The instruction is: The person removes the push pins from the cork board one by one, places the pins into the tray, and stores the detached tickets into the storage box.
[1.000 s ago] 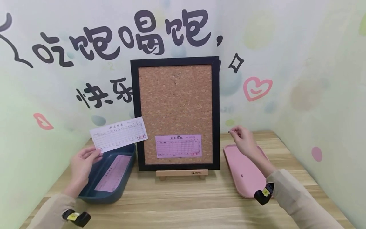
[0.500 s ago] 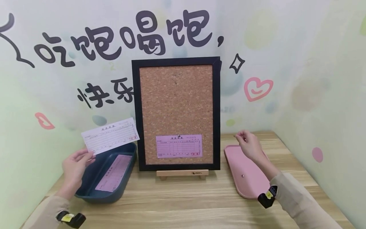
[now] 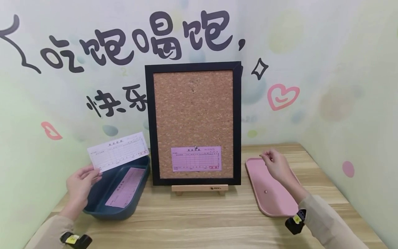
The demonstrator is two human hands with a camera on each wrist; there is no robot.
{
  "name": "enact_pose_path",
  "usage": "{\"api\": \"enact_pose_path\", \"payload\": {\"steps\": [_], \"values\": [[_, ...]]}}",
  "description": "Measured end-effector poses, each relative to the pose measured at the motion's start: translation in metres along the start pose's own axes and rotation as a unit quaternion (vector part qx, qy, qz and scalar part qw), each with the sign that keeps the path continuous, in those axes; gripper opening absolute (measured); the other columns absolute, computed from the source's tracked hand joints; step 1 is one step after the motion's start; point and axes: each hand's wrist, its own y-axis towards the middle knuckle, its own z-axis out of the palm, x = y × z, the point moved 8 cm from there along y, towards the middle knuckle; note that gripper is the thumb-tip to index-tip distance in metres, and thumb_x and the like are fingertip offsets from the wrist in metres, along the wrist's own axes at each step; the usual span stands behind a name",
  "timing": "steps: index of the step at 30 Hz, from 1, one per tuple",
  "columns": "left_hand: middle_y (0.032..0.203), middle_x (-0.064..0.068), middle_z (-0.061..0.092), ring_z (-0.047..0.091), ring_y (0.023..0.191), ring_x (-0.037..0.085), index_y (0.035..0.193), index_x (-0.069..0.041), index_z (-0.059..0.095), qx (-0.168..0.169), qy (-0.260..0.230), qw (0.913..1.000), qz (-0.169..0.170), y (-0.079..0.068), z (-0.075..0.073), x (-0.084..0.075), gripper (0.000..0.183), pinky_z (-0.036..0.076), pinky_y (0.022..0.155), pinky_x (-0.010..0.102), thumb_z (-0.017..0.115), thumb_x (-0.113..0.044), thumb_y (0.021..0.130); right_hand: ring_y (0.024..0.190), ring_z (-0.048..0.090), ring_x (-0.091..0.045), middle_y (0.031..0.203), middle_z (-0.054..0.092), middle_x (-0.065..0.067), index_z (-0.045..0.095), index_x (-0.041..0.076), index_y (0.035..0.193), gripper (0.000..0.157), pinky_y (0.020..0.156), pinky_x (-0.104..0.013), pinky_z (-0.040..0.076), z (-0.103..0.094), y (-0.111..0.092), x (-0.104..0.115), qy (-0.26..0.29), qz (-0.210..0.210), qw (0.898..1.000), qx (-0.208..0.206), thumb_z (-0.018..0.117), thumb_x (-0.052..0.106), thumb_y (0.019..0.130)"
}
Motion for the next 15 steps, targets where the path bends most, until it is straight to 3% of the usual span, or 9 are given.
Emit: {"api": "enact_pose_path", "payload": {"steps": [9,15], "values": [[0.085,0.001,0.067,0.066,0.069,0.015,0.099,-0.002,0.064,-0.013,0.027,0.9996,-0.003,-0.013,-0.011,-0.009,0.036,0.053,0.06,0.02,0.075,-0.024,0.073,0.059,0.043,-0.005,0.071,0.052,-0.007,0.055,-0.007,0.096,0.021,0.047,-0.021,0.038,0.01,-0.014,-0.018,0.004,0.027,0.999,0.031,0.046,0.011,0.094],[0.077,-0.005,0.066,0.065,0.064,0.01,0.094,0.0,0.064,0.025,0.011,0.9996,0.005,-0.032,-0.007,-0.032,0.023,0.053,0.057,0.02,0.072,-0.013,0.077,0.057,0.043,-0.006,0.071,0.051,-0.008,0.056,-0.004,0.092,0.019,0.047,-0.022,0.038,0.014,-0.021,-0.03,-0.006,0.038,0.999,0.034,0.047,0.012,0.094]]}}
